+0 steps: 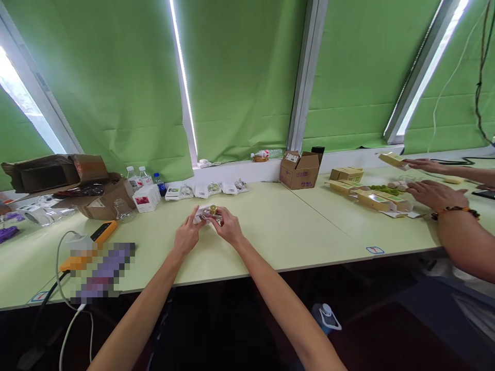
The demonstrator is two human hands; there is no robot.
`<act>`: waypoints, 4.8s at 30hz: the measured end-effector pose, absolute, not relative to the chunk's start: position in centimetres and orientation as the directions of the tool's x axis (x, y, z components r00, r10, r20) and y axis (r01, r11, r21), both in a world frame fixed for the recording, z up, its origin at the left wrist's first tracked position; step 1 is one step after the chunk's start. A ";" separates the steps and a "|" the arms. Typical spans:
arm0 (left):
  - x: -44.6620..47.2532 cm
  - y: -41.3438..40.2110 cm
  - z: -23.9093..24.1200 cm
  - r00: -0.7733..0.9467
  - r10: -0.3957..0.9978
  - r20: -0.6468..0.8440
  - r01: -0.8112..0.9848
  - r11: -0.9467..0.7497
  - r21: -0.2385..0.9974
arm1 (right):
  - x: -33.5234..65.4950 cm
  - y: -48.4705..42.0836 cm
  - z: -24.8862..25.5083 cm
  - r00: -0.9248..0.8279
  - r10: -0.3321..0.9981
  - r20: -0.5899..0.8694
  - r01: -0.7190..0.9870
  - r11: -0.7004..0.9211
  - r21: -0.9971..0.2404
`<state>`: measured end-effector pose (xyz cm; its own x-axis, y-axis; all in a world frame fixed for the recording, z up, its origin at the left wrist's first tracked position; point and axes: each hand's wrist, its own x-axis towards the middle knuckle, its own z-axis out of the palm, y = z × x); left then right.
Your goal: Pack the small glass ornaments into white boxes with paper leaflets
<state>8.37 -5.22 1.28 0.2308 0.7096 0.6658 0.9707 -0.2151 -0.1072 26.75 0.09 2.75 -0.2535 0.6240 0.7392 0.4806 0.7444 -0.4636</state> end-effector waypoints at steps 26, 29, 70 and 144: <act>8.5 -5.4 1.4 0.185 0.662 0.726 0.968 -0.248 -0.021 | 27.2 1.0 2.7 -0.109 0.650 0.752 0.589 0.652 -0.477; 8.4 -5.3 1.3 0.167 0.652 0.740 0.968 -0.250 0.001 | 27.3 1.3 2.7 -0.079 0.675 0.734 0.592 0.624 -0.510; 7.6 -4.4 0.4 0.055 0.688 0.724 0.822 -0.443 0.358 | 27.4 0.9 2.2 -0.319 0.519 0.793 0.517 0.797 -0.313; 7.0 -4.6 0.4 -0.053 0.723 0.689 0.685 -0.475 0.552 | 27.0 1.0 2.2 -0.456 0.475 0.753 0.172 0.877 -0.449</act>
